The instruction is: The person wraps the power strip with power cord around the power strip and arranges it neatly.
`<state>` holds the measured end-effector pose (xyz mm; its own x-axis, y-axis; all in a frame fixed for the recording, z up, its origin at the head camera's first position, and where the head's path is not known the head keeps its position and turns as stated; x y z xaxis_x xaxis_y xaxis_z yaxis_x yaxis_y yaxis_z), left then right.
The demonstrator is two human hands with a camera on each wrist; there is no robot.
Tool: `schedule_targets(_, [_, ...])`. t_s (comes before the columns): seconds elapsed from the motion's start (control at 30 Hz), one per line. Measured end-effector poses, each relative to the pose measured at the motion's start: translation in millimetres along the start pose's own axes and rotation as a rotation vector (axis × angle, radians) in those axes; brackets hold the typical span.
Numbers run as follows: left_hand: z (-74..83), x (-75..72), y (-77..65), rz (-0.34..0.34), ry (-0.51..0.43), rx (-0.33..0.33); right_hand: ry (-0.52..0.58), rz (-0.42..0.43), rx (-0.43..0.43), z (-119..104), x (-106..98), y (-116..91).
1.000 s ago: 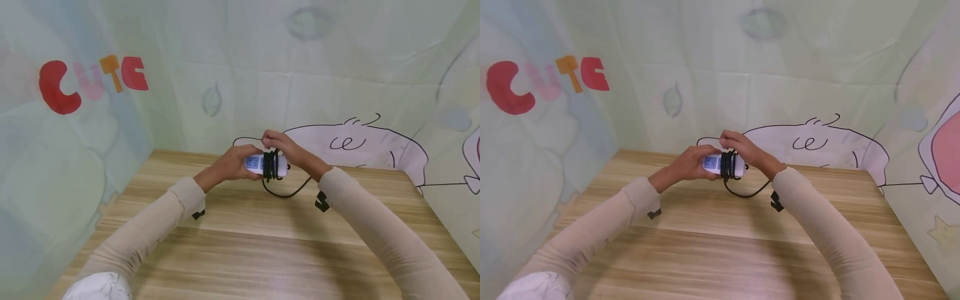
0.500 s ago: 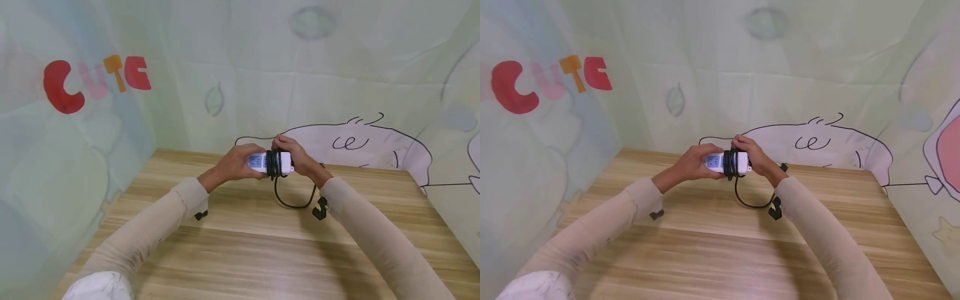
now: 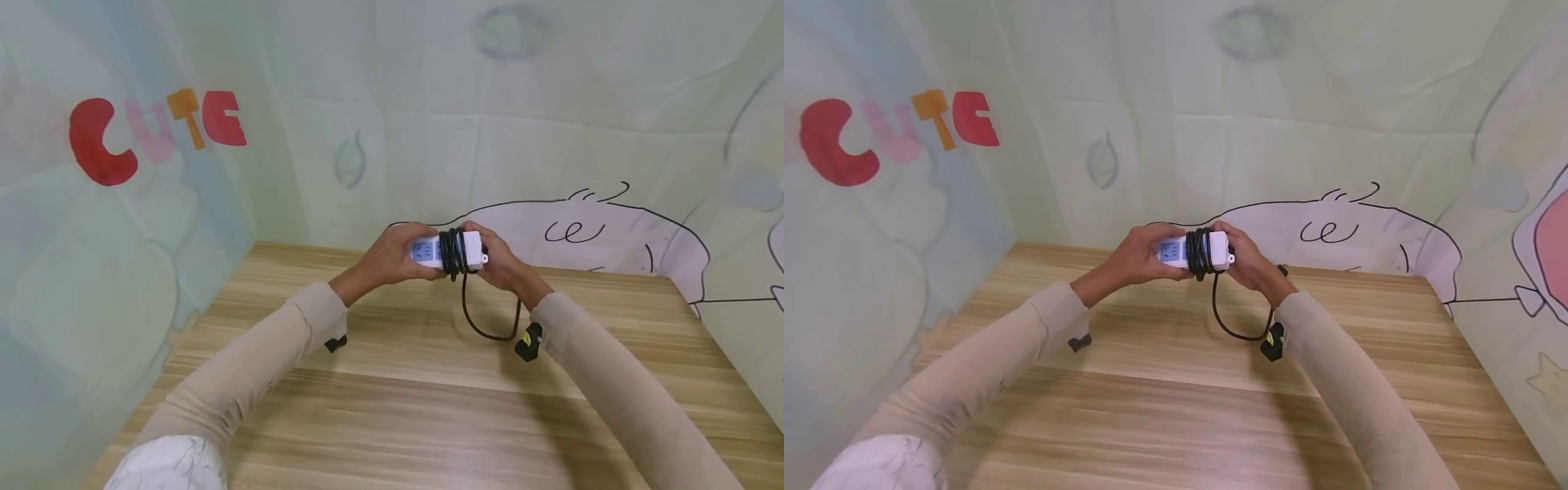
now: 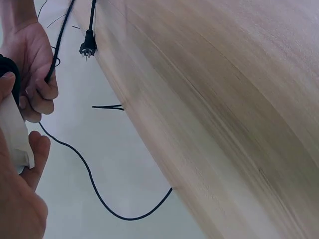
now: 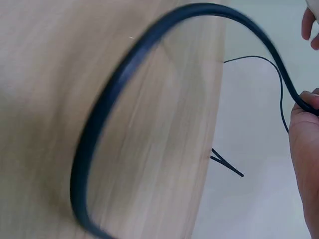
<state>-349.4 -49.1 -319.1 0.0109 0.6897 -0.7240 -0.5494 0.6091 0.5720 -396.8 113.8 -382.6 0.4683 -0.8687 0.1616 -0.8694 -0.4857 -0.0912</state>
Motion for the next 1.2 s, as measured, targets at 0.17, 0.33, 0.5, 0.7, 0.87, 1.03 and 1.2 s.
schedule_targets(0.17, [-3.0,0.3,1.6,-0.003,-0.019,-0.079,-0.055,0.013,0.041,10.3,-1.4,-5.5])
schedule_targets(0.33, [-6.0,-2.1,1.2,0.007,-0.039,-0.11,-0.044,0.032,0.06,17.8,2.6,-6.7])
schedule_targets(0.5, [-9.9,-2.8,-2.4,0.016,-0.05,-0.156,-0.029,0.033,0.053,23.7,8.1,-5.5])
schedule_targets(0.7, [-18.0,-6.3,0.3,0.049,-0.01,-0.191,-0.079,0.031,0.065,31.8,24.6,-5.8])
schedule_targets(0.87, [-21.7,-6.5,3.1,0.022,0.043,-0.206,-0.189,0.004,0.153,44.0,43.8,-11.0])
schedule_targets(1.03, [-27.6,-4.9,1.1,-0.005,0.086,-0.24,-0.383,0.004,0.172,44.0,56.8,-16.5])
schedule_targets(1.2, [-33.4,-8.0,-4.6,-0.015,0.116,-0.256,-0.471,-0.022,0.182,42.1,61.5,-18.9])
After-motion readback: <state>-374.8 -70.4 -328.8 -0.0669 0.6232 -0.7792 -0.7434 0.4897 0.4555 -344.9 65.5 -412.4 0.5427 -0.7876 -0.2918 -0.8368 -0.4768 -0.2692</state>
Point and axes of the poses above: each hand's wrist, its own y-axis towards the middle knuckle, its own x-axis out of the palm, z = x × y, the point moved 9 cm from there along y, towards the middle knuckle, and after that the axes turned 7 degrees about x, right-handed, at the moved point
